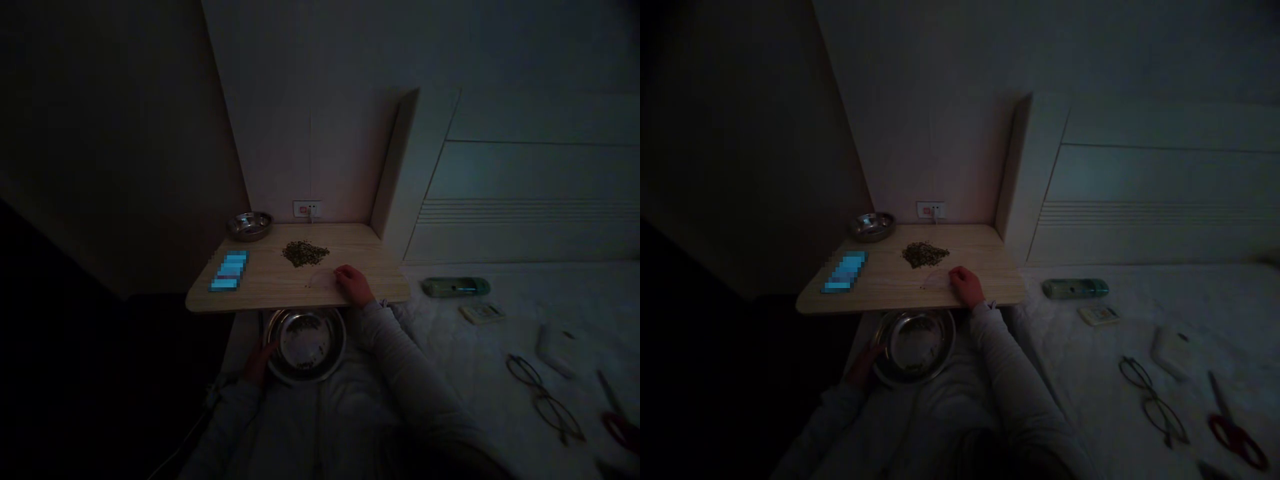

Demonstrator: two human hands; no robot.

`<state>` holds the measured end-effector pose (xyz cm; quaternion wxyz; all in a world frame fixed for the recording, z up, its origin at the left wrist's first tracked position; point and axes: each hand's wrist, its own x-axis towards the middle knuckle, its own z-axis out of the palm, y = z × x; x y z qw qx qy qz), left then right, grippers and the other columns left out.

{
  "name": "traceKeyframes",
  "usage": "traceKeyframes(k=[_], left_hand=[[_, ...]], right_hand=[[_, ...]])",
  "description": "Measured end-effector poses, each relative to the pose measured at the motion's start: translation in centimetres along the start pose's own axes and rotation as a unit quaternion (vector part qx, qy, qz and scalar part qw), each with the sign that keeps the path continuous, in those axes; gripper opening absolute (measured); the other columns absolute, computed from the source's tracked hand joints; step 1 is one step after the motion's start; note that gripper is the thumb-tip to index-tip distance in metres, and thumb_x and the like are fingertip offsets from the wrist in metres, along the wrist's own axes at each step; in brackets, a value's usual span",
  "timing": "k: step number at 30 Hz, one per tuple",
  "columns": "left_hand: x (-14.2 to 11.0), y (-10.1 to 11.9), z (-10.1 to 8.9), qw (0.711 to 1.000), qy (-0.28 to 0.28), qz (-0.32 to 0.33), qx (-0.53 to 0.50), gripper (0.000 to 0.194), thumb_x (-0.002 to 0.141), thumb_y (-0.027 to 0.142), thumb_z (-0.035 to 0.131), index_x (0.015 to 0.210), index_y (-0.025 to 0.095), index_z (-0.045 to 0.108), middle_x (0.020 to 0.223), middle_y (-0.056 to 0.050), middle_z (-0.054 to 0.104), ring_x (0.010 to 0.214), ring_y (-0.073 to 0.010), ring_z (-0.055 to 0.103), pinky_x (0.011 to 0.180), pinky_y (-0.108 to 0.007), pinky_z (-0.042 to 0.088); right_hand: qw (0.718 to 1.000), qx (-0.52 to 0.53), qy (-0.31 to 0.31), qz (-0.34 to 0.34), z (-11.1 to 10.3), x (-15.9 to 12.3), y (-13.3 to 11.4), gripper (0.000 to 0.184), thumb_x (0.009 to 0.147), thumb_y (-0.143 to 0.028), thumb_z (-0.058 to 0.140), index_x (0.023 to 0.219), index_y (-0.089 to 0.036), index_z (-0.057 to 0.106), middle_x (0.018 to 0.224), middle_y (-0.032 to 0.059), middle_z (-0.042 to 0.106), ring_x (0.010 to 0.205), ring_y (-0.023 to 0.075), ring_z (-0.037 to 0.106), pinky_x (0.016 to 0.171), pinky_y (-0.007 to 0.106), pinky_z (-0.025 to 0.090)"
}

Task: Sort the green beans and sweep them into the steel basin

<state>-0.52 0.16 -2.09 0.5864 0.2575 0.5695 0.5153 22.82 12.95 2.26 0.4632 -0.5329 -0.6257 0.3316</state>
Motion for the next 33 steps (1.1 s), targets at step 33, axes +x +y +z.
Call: traceKeyframes(k=[33], left_hand=[[-0.5,0.8,0.7,1.000,-0.003,0.006,-0.018,0.024,0.054,0.022,0.064,0.078,0.018,0.064,0.080,-0.005,0.070,0.085,-0.0250,0.061,0.079,-0.035,0.045]], right_hand=[[1.000,-0.007,0.002,-0.019,0.0,0.0,0.3,0.021,0.068,-0.033,0.046,0.076,-0.017,0.058,0.064,-0.0012,0.057,0.063,0.0122,0.051,0.063,0.024,0.039]])
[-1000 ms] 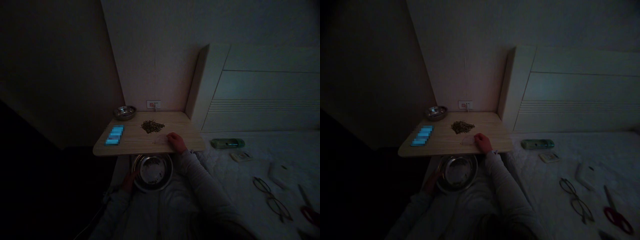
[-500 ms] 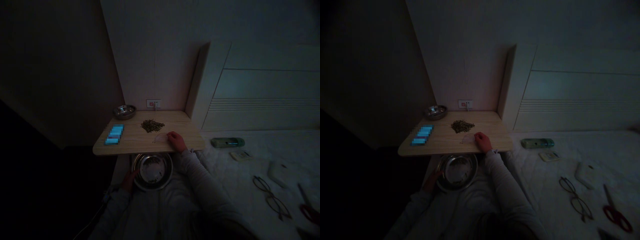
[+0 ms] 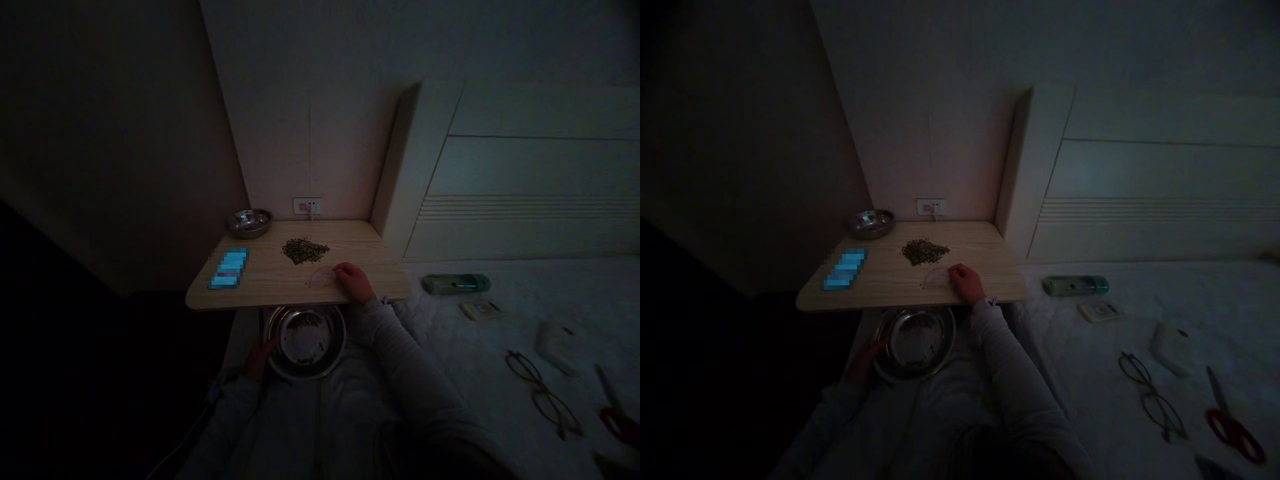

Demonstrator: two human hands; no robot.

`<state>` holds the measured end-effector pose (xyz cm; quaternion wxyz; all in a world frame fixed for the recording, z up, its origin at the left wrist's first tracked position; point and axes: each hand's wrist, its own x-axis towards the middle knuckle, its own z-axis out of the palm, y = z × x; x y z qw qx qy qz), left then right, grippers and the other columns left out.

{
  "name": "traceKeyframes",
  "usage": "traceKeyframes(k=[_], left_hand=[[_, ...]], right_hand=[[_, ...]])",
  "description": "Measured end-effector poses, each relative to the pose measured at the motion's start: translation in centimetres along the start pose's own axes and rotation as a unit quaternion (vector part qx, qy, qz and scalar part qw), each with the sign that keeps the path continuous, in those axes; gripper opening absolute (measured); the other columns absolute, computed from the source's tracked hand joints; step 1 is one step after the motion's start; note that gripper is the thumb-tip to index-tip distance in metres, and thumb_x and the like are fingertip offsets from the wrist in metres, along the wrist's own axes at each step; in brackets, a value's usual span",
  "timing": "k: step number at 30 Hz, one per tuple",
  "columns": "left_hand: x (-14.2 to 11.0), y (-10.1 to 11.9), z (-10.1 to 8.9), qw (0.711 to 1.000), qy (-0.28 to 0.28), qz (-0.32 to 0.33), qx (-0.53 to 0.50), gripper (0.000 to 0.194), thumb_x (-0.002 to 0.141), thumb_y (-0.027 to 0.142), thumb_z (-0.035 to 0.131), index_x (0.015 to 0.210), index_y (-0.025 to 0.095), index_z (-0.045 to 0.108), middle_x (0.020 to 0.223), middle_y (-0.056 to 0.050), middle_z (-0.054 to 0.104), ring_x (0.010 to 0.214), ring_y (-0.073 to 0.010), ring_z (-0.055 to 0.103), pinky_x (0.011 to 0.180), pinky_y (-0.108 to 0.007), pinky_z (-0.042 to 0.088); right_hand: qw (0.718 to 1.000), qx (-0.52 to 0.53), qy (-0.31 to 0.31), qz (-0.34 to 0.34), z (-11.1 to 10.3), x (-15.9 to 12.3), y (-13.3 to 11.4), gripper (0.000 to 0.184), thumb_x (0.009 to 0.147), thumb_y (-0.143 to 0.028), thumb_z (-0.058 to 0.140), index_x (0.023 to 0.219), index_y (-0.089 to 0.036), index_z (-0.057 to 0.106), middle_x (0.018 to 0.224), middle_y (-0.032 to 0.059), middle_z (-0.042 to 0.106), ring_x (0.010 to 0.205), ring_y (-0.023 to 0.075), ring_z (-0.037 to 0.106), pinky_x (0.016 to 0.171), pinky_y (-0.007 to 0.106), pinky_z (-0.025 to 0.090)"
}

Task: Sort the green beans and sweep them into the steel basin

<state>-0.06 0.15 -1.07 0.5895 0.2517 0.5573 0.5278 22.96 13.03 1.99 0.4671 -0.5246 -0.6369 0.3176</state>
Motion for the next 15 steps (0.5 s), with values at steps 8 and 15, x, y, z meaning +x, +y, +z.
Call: traceKeyframes(k=[8,15], left_hand=[[0.7,-0.2,-0.8,0.999,0.007,0.018,0.044,0.024,0.053,0.025,0.066,0.076,0.018,0.065,0.086,-0.007,0.068,0.101,-0.0283,0.053,0.087,-0.038,0.039],[1.5,-1.3,-1.2,0.998,0.031,0.006,0.054,0.028,0.054,0.028,0.065,0.081,0.019,0.065,0.086,-0.009,0.068,0.097,-0.0288,0.055,0.083,-0.037,0.042]], right_hand=[[0.999,0.026,-0.028,0.016,0.0,-0.1,-0.2,0.021,0.066,-0.033,0.048,0.074,-0.016,0.058,0.062,-0.0010,0.058,0.060,0.0119,0.052,0.060,0.024,0.038],[0.999,0.011,-0.040,0.016,-0.1,-0.3,-0.6,0.021,0.067,-0.033,0.048,0.073,-0.016,0.058,0.060,-0.0013,0.057,0.060,0.0120,0.052,0.060,0.024,0.038]])
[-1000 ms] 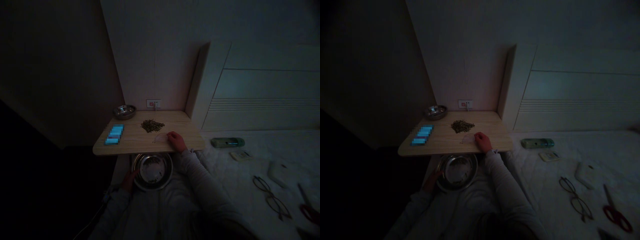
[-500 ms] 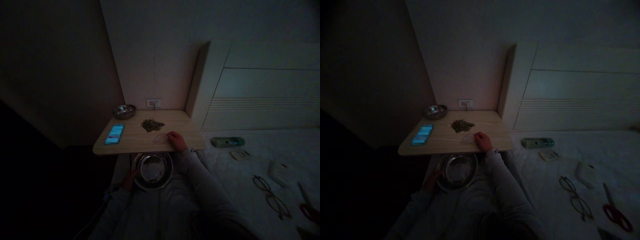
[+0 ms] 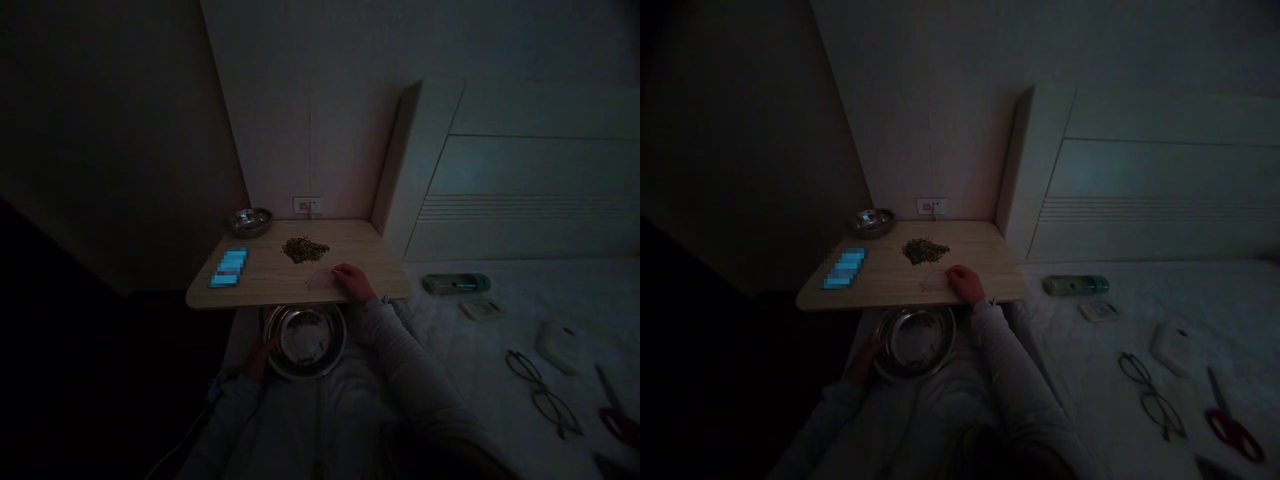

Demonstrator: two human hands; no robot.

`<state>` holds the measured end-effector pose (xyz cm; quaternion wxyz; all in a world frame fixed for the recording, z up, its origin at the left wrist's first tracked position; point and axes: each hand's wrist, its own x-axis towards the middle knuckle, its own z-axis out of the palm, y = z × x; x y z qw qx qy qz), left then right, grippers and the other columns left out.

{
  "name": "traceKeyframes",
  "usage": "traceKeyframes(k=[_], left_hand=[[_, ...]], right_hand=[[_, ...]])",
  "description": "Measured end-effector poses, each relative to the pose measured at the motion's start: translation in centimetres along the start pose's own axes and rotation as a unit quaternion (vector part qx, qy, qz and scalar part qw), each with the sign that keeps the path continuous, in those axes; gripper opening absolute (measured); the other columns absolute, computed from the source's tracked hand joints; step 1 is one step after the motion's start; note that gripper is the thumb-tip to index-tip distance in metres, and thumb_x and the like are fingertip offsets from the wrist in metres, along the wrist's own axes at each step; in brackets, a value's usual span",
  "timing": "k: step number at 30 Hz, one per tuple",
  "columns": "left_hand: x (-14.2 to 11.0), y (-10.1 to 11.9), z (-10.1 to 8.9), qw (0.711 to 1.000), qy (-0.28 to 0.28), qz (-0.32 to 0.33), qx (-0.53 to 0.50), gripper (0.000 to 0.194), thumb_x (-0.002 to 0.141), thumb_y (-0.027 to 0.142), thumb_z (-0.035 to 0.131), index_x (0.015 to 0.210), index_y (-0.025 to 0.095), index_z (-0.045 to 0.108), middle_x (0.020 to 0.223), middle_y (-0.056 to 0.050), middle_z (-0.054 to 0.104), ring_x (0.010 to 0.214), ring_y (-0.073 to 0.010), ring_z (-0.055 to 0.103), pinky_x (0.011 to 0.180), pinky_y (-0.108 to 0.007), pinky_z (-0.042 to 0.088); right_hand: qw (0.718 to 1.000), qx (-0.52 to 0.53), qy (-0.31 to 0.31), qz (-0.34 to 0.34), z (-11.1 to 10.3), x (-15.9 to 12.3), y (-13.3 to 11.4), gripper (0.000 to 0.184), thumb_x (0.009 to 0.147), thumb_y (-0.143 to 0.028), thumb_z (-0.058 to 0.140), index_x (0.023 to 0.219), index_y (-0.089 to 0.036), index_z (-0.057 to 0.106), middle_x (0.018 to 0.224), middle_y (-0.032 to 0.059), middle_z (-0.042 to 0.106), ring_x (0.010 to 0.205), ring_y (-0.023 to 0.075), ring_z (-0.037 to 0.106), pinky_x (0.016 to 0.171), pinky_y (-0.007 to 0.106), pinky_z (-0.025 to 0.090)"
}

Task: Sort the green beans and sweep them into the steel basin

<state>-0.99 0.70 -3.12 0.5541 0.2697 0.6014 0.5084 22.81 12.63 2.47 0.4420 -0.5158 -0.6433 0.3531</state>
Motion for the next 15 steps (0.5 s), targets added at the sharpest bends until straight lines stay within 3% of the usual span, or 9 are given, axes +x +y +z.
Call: traceKeyframes(k=[8,15], left_hand=[[-0.25,0.28,0.53,0.998,-0.028,-0.030,-0.055,0.030,0.056,0.024,0.064,0.085,0.018,0.063,0.080,-0.007,0.069,0.084,-0.0260,0.062,0.076,-0.037,0.046],[-0.50,0.28,0.12,1.000,-0.009,-0.013,0.005,0.023,0.058,0.025,0.063,0.080,0.019,0.064,0.085,-0.007,0.068,0.091,-0.0255,0.059,0.078,-0.034,0.044]], right_hand=[[1.000,-0.007,-0.024,0.004,-0.16,-0.34,-0.86,0.022,0.066,-0.035,0.048,0.072,-0.016,0.058,0.057,-0.0015,0.056,0.059,0.0118,0.050,0.059,0.023,0.037],[1.000,-0.013,-0.026,0.002,-0.05,-0.34,-0.53,0.019,0.065,-0.032,0.047,0.070,-0.016,0.058,0.060,-0.0013,0.056,0.060,0.0114,0.049,0.059,0.023,0.036]])
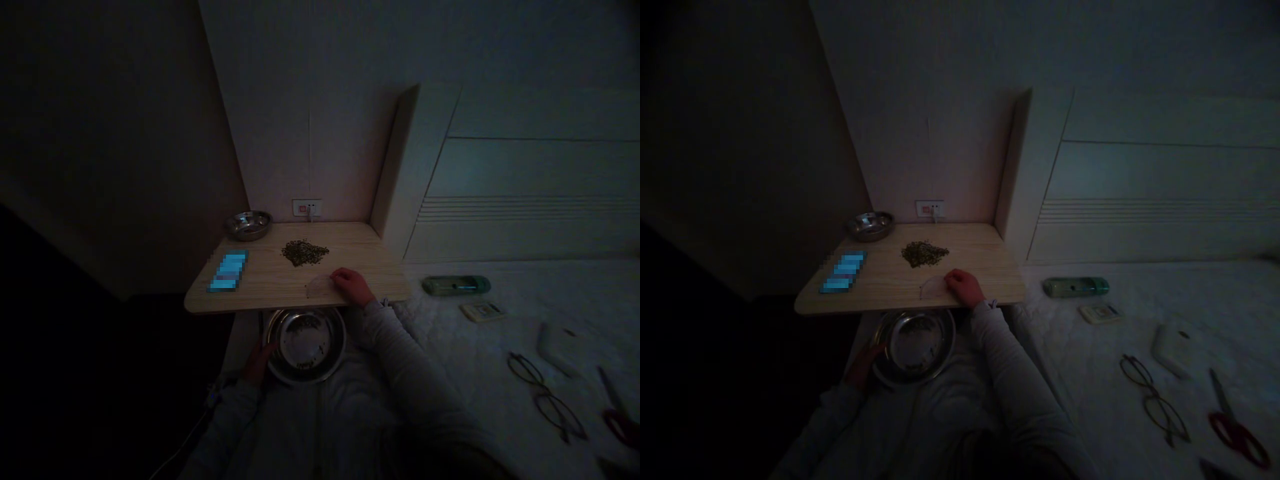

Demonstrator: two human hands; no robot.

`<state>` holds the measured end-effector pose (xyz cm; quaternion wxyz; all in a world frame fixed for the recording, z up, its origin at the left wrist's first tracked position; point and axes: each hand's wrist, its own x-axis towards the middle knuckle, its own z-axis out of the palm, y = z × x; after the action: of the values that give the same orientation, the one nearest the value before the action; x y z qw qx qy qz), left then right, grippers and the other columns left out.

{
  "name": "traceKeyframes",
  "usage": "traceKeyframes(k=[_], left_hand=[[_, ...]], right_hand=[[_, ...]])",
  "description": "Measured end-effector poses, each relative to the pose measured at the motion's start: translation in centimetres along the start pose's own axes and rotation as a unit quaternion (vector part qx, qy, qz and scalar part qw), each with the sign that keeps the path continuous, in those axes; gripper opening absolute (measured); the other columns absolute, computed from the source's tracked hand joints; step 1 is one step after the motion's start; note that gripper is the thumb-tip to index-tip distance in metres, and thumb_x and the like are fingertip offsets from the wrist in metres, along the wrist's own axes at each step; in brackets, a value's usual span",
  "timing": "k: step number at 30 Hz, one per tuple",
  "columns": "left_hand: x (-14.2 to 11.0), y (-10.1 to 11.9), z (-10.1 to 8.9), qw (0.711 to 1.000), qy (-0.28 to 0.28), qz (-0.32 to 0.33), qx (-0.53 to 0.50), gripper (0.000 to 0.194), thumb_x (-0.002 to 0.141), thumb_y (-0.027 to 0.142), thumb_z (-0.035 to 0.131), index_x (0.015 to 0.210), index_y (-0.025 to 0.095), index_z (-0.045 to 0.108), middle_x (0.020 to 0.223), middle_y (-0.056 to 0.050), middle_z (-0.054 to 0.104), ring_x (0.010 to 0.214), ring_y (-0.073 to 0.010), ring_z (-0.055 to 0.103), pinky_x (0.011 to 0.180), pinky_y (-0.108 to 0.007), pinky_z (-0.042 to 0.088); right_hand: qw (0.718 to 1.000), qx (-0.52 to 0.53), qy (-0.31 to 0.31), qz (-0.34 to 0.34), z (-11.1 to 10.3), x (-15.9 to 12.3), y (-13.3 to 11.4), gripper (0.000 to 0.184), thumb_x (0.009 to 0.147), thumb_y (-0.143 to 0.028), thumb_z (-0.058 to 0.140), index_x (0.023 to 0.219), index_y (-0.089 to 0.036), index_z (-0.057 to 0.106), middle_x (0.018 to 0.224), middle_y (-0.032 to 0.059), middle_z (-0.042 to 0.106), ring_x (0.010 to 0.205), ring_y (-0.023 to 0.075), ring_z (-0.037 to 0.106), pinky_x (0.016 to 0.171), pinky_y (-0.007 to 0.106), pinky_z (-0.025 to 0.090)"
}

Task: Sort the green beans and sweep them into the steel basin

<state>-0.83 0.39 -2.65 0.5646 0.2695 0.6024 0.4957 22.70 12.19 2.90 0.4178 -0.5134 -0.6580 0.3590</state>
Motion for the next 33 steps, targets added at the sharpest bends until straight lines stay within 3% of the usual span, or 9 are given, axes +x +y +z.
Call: traceKeyframes(k=[4,9,15,25,30,33], left_hand=[[0.0,0.1,-0.1,1.000,-0.002,0.000,-0.006,0.018,0.059,0.022,0.063,0.076,0.018,0.063,0.082,-0.007,0.068,0.089,-0.0259,0.059,0.080,-0.035,0.043],[0.2,-0.1,0.2,0.997,-0.013,-0.051,-0.054,0.020,0.061,0.021,0.061,0.081,0.019,0.061,0.073,-0.006,0.068,0.078,-0.0238,0.063,0.075,-0.037,0.046],[-0.1,-0.3,0.0,1.000,-0.007,-0.001,-0.015,0.019,0.059,0.030,0.063,0.075,0.020,0.064,0.083,-0.009,0.068,0.091,-0.0266,0.059,0.081,-0.038,0.043],[-0.4,0.7,0.2,0.999,-0.048,-0.006,-0.015,0.014,0.054,0.026,0.065,0.066,0.020,0.064,0.078,-0.007,0.068,0.087,-0.0271,0.060,0.080,-0.038,0.043],[-0.6,0.4,0.0,0.998,-0.027,0.046,0.029,0.011,0.055,0.027,0.064,0.064,0.020,0.065,0.086,-0.009,0.067,0.097,-0.0266,0.055,0.083,-0.035,0.041],[0.0,-0.2,-0.3,0.999,-0.009,0.037,0.035,0.016,0.055,0.029,0.065,0.066,0.018,0.065,0.085,-0.010,0.067,0.097,-0.0276,0.054,0.084,-0.037,0.040]], right_hand=[[0.999,-0.037,-0.004,-0.009,-0.1,-0.2,-0.4,0.015,0.065,-0.026,0.045,0.066,-0.016,0.056,0.060,-0.0014,0.056,0.062,0.0112,0.049,0.061,0.022,0.037],[0.997,-0.072,-0.016,-0.006,-0.1,-0.4,-0.9,0.014,0.065,-0.024,0.045,0.065,-0.017,0.056,0.060,-0.0016,0.056,0.062,0.0114,0.048,0.060,0.022,0.036],[0.997,-0.066,-0.019,-0.018,0.0,-0.4,-0.5,0.012,0.066,-0.025,0.045,0.062,-0.018,0.055,0.058,-0.0025,0.055,0.061,0.0115,0.048,0.059,0.022,0.034],[0.996,-0.078,-0.032,-0.011,-0.1,-0.4,-0.7,0.012,0.065,-0.025,0.046,0.062,-0.017,0.055,0.058,-0.0027,0.053,0.059,0.0110,0.046,0.057,0.022,0.033],[0.997,-0.056,-0.049,-0.031,-0.2,-0.2,-0.1,0.014,0.065,-0.025,0.045,0.065,-0.017,0.056,0.060,-0.0024,0.054,0.061,0.0110,0.048,0.060,0.022,0.035],[0.999,-0.029,-0.028,-0.030,-0.2,-0.1,0.0,0.014,0.065,-0.026,0.045,0.066,-0.016,0.055,0.061,-0.0020,0.055,0.063,0.0115,0.049,0.062,0.023,0.037]])
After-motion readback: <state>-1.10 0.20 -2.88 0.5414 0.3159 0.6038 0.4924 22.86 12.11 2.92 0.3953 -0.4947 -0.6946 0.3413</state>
